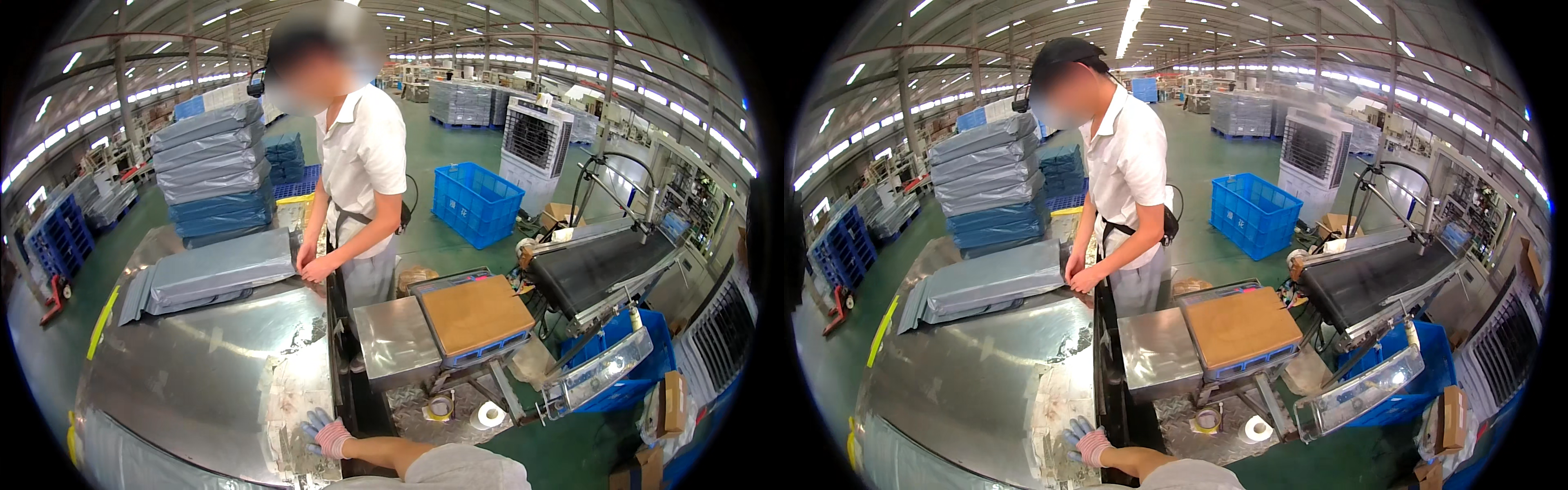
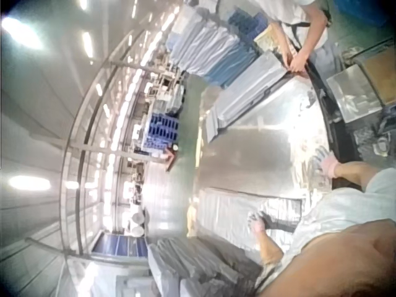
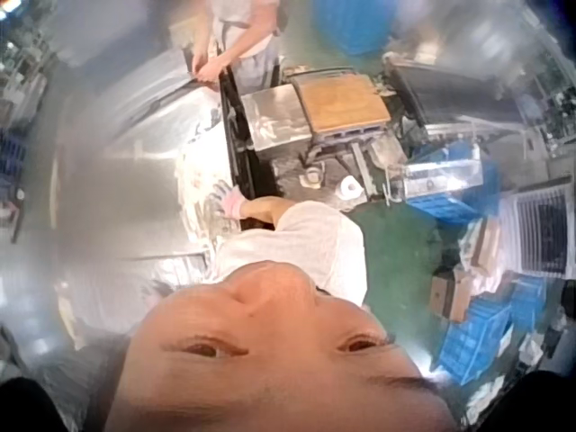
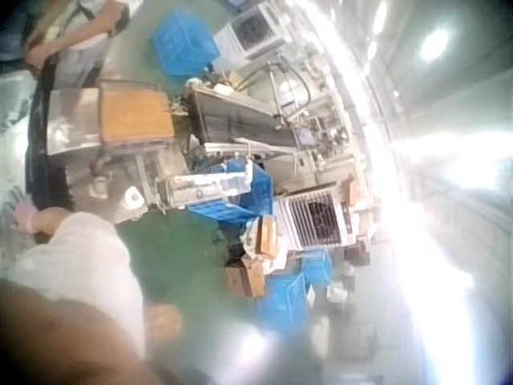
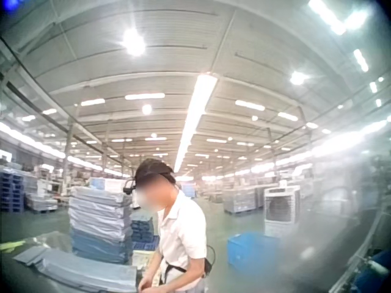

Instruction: The person places tissue packs into plastic film by hand, folds the film over the packages, and places the wrapped bundles onto a nearby stack.

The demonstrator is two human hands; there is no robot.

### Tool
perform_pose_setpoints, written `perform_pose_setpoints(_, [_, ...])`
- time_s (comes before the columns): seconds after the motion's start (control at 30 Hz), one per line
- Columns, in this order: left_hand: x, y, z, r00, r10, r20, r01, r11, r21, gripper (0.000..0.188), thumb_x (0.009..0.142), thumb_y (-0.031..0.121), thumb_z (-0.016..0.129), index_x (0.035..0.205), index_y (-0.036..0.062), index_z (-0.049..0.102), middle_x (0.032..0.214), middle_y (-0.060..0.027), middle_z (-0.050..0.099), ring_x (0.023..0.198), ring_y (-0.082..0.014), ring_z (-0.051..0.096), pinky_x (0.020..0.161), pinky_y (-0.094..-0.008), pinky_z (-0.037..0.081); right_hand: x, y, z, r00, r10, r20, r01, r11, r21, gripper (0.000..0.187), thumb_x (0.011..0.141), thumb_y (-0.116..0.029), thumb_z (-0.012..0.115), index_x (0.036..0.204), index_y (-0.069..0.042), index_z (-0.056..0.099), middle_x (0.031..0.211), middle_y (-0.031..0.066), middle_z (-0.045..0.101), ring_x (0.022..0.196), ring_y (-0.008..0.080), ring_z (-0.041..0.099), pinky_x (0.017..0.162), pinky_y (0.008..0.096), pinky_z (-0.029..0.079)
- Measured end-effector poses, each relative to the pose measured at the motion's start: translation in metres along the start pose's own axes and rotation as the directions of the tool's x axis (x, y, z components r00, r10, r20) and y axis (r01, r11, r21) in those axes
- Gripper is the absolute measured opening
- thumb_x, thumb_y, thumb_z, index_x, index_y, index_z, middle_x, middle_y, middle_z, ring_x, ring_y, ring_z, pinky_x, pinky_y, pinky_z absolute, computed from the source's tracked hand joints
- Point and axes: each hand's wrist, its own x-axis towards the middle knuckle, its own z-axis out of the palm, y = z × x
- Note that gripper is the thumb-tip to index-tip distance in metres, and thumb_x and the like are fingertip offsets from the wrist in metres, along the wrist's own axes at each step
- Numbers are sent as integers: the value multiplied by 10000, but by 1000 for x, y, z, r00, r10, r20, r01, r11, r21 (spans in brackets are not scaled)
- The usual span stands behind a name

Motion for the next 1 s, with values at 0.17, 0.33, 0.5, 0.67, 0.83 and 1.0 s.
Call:
perform_pose_setpoints(0.17, [-14, -6, 1, 1000, -26, 8, 26, 1000, 8, 519, 827, 351, 519, 1216, 8, 521, 1213, -218, 527, 1168, -350, 444, 990, -428, 337, 4, 5, 25, 1000, 4, -22, -4, 1000, -19, 713, 858, -574, 383, 1421, -150, 268, 1498, 170, 151, 1376, 376, 106, 944, 625, 310])
perform_pose_setpoints(0.33, [-26, -14, 3, 998, -67, 1, 67, 998, 7, 533, 837, 380, 497, 1213, 3, 523, 1229, -220, 515, 1192, -349, 422, 1005, -430, 318, 6, 2, 18, 1000, 10, 18, -10, 999, -42, 727, 857, -589, 359, 1434, -163, 241, 1502, 166, 137, 1375, 383, 101, 982, 626, 261])
perform_pose_setpoints(0.5, [-33, -17, 5, 996, -87, 0, 87, 996, 2, 550, 848, 409, 476, 1210, -3, 525, 1246, -223, 504, 1216, -348, 400, 1020, -432, 300, 8, 4, 26, 1000, 14, 26, -14, 1000, -27, 732, 855, -596, 350, 1440, -176, 224, 1509, 160, 115, 1378, 387, 82, 1011, 627, 220])
perform_pose_setpoints(0.67, [-48, -27, 8, 992, -122, -9, 122, 993, -5, 570, 858, 438, 454, 1207, -8, 528, 1262, -225, 493, 1240, -347, 378, 1035, -434, 281, 9, 1, 21, 998, 36, 53, -34, 998, -49, 732, 853, -603, 342, 1443, -189, 214, 1513, 155, 101, 1380, 386, 70, 1006, 641, 211])
perform_pose_setpoints(0.83, [-73, -45, 15, 983, -181, -14, 180, 984, -6, 593, 869, 466, 433, 1204, -14, 530, 1279, -228, 481, 1264, -346, 355, 1049, -435, 262, 11, 8, 39, 1000, 8, -21, -8, 1000, -24, 722, 846, -594, 361, 1431, -187, 246, 1507, 151, 116, 1377, 384, 82, 993, 653, 223])
perform_pose_setpoints(1.0, [-143, -104, 48, 915, -403, -8, 403, 915, 14, 618, 879, 495, 412, 1201, -19, 532, 1295, -230, 470, 1288, -346, 333, 1064, -437, 244, 5, -9, 17, 999, 32, -25, -32, 999, -5, 677, 848, -526, 428, 1408, -169, 299, 1483, 166, 171, 1370, 375, 125, 986, 633, 258])
